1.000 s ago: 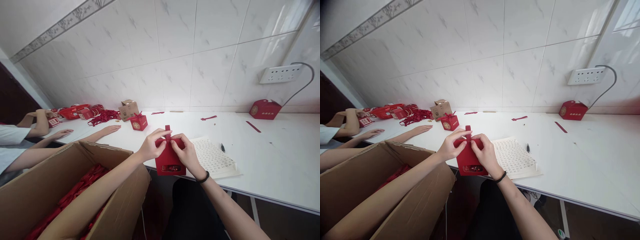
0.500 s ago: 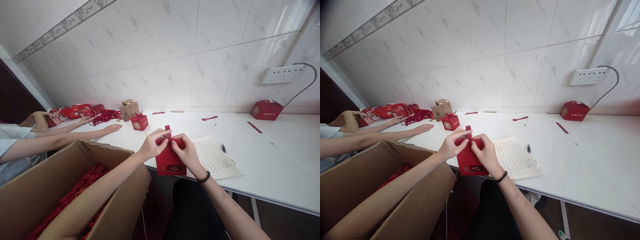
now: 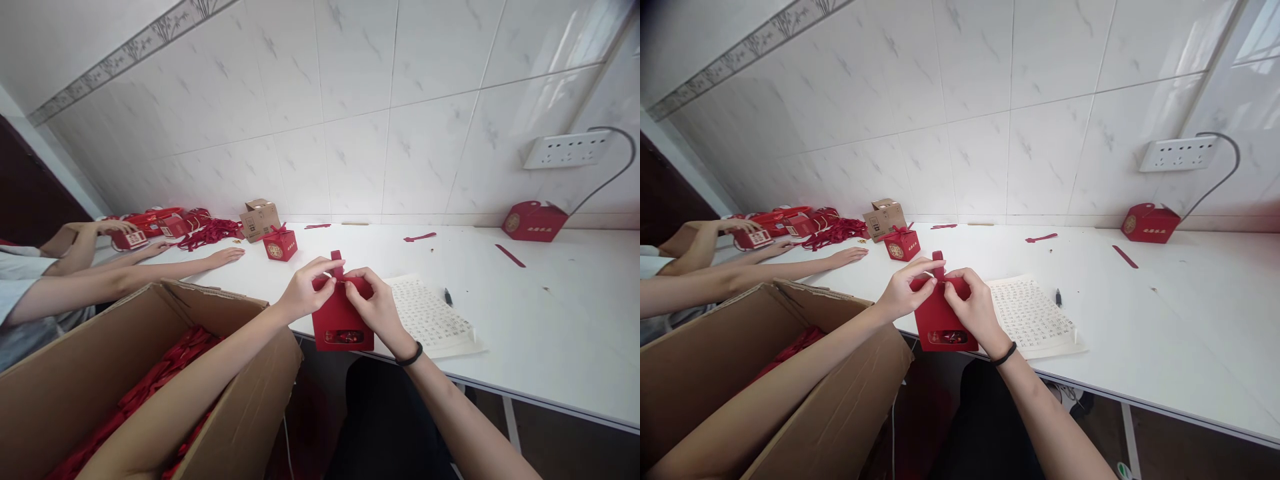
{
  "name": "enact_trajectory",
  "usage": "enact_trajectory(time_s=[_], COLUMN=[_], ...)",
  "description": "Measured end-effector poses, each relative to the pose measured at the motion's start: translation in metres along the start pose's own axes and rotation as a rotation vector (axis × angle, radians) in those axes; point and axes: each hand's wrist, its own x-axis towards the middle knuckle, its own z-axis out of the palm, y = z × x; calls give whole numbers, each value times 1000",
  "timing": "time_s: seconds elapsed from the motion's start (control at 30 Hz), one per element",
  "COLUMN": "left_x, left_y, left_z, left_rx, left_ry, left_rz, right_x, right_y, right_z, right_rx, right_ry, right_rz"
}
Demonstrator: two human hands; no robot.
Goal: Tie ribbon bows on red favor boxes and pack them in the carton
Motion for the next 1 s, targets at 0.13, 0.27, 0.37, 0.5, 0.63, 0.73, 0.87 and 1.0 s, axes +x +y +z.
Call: enact_trajectory(time_s=[0.13,0.27,0.37,0.5,0.63,0.73,0.87,1.0], left_x=[0,0,0,0,0,0,0,0], left_y=[1,1,1,2,2,2,3,4], left_z=[-1,-1,-1,-1,-1,-1,-1,-1], left_rx=[-12,-18,-11,-28,-49,-40,-7,27], left_ry=[-10,-17,-14,-17,-24,-19,-26,-27], left_rz=[-4,-4,-13,-18,-37,-68,-83,-66], right_x=[0,-1,-1,-1,-1,-1,-1,-1], right_y=[0,1,2,2,1,1,0,0], right_z=[0,1,1,2,2,2,2,1], right_rx=[-4,1,16,24,23,20,21,22], right_ry=[0,7,20,34,28,26,23,16], right_rz=[-5,9,14,22,30,38,38,37])
